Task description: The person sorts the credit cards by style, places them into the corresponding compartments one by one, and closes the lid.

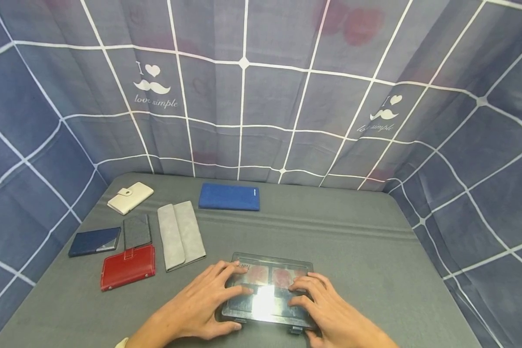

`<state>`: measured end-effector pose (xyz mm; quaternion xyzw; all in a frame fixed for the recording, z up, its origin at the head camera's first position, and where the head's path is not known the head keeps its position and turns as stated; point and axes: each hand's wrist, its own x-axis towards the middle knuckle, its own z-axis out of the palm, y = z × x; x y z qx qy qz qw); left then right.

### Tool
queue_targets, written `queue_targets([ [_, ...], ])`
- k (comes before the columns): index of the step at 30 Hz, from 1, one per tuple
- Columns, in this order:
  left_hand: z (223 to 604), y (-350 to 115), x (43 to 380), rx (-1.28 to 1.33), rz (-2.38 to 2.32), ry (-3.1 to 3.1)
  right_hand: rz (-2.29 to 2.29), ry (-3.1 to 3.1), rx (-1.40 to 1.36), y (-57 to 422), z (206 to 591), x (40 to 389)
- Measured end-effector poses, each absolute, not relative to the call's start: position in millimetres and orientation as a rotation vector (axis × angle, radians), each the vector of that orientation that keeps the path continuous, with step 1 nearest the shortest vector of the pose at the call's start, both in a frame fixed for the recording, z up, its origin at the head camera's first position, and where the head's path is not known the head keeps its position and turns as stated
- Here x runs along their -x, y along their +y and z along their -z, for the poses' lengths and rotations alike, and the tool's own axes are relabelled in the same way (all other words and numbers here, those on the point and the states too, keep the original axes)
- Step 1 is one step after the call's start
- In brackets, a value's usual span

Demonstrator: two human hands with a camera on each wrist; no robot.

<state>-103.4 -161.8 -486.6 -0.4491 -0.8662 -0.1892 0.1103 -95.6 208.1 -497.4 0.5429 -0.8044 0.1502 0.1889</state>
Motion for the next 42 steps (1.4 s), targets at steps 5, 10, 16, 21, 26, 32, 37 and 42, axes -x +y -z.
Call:
queue_targets([
  [5,486.9,-163.5,105.5,1.321,0.604,-2.56,-0.4,-2.232,-1.504,202.3,501.4,95.2],
  [10,487.9,-164.5,106.8,1.315,0.635,-2.565,-0.389,-2.193,-1.494,198.1,505.2,96.8],
  [16,489.6,-165.1,107.9,1.314,0.655,-2.567,-0.407,-2.25,-1.501,201.3,504.8,97.0],
  [21,489.7,-165.0,109.3,1.312,0.651,-2.574,-0.44,-2.284,-1.518,207.5,501.9,97.8],
  [26,489.5,-164.4,109.8,1.312,0.635,-2.567,-0.454,-2.318,-1.501,209.6,499.0,97.4],
  [32,490.1,-162.9,110.4,1.303,0.618,-2.546,-0.491,-2.393,-1.424,209.8,496.8,96.7],
  [37,490.9,-162.4,109.9,1.292,0.619,-2.541,-0.514,-2.414,-1.411,209.3,496.5,97.8],
  [42,491.7,-162.7,109.0,1.287,0.622,-2.546,-0.53,-2.419,-1.412,209.1,497.4,98.5],
])
